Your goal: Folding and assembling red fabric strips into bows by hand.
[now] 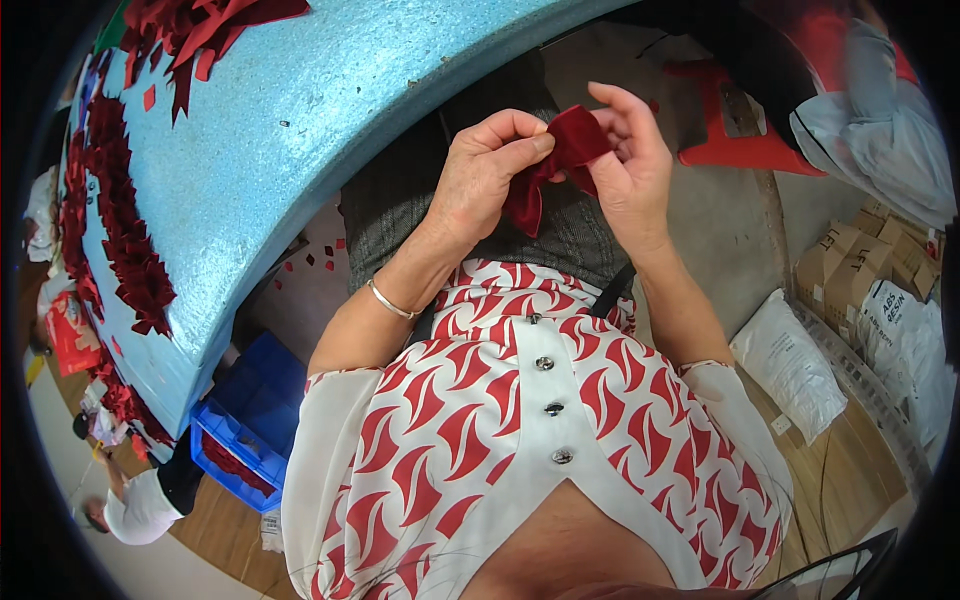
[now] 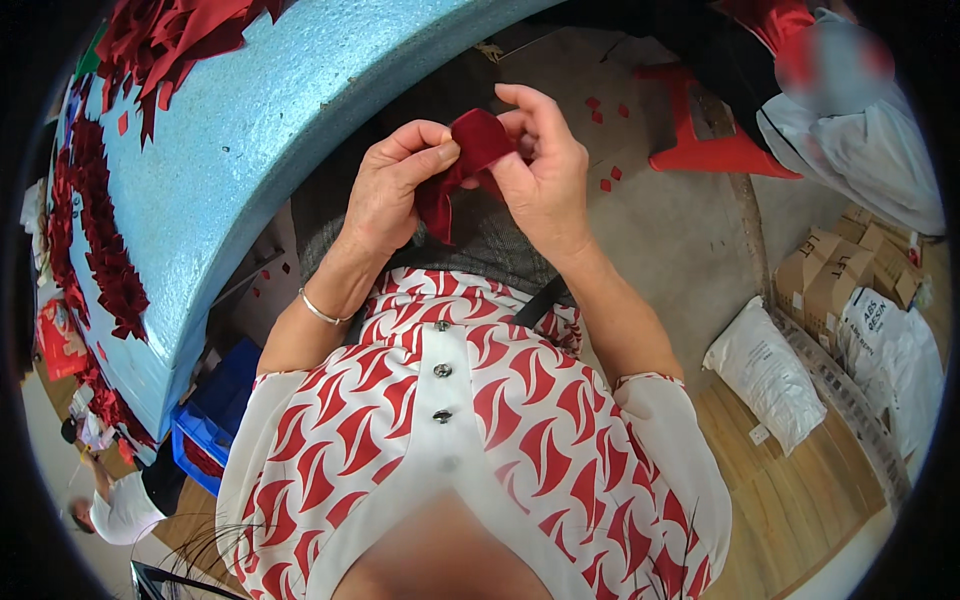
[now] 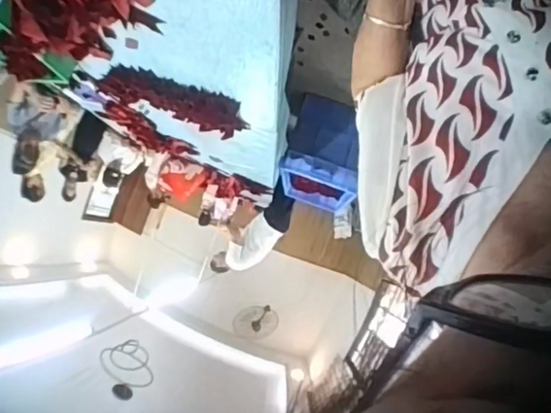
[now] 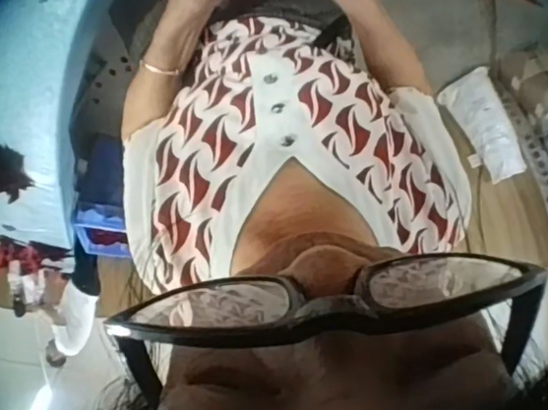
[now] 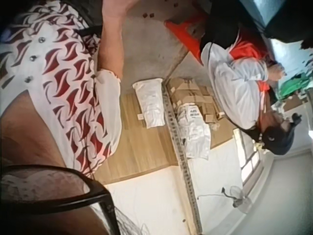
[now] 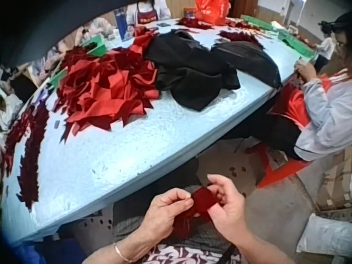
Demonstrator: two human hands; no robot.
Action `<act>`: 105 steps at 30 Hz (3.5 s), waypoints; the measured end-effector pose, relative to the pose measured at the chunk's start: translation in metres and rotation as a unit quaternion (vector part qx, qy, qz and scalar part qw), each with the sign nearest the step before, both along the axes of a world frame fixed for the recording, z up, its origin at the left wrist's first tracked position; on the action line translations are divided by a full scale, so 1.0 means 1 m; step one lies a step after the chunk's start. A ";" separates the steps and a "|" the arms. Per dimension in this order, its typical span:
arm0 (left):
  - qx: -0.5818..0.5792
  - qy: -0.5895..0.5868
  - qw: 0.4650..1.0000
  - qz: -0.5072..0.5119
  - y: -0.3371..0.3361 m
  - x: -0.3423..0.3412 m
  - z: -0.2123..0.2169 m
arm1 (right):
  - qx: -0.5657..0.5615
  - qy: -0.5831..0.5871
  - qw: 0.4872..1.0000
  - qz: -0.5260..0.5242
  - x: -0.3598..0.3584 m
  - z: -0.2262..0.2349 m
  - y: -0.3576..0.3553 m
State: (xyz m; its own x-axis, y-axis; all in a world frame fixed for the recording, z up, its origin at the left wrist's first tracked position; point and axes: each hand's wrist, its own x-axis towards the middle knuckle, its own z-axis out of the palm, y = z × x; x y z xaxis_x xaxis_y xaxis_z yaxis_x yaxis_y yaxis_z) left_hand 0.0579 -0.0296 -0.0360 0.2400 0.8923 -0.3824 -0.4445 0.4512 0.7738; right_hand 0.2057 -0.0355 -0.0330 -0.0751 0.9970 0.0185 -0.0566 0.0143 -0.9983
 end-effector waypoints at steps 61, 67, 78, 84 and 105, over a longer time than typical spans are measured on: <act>0.330 0.330 0.881 -0.078 0.007 -0.003 -0.003 | -0.094 0.214 0.972 -0.011 0.023 -0.024 -0.014; 0.552 0.403 0.729 -0.033 0.014 0.009 0.005 | -0.157 0.325 0.933 -0.003 0.065 -0.026 0.001; 0.587 0.383 0.711 -0.063 0.021 0.026 -0.004 | -0.151 0.070 0.965 0.205 0.083 0.005 0.023; 0.586 0.377 0.710 -0.099 0.022 0.029 0.002 | -0.180 0.089 0.958 0.205 0.085 0.003 0.018; 0.212 0.297 0.922 -0.125 0.009 0.014 0.015 | -0.259 0.125 0.934 0.214 0.073 0.008 0.027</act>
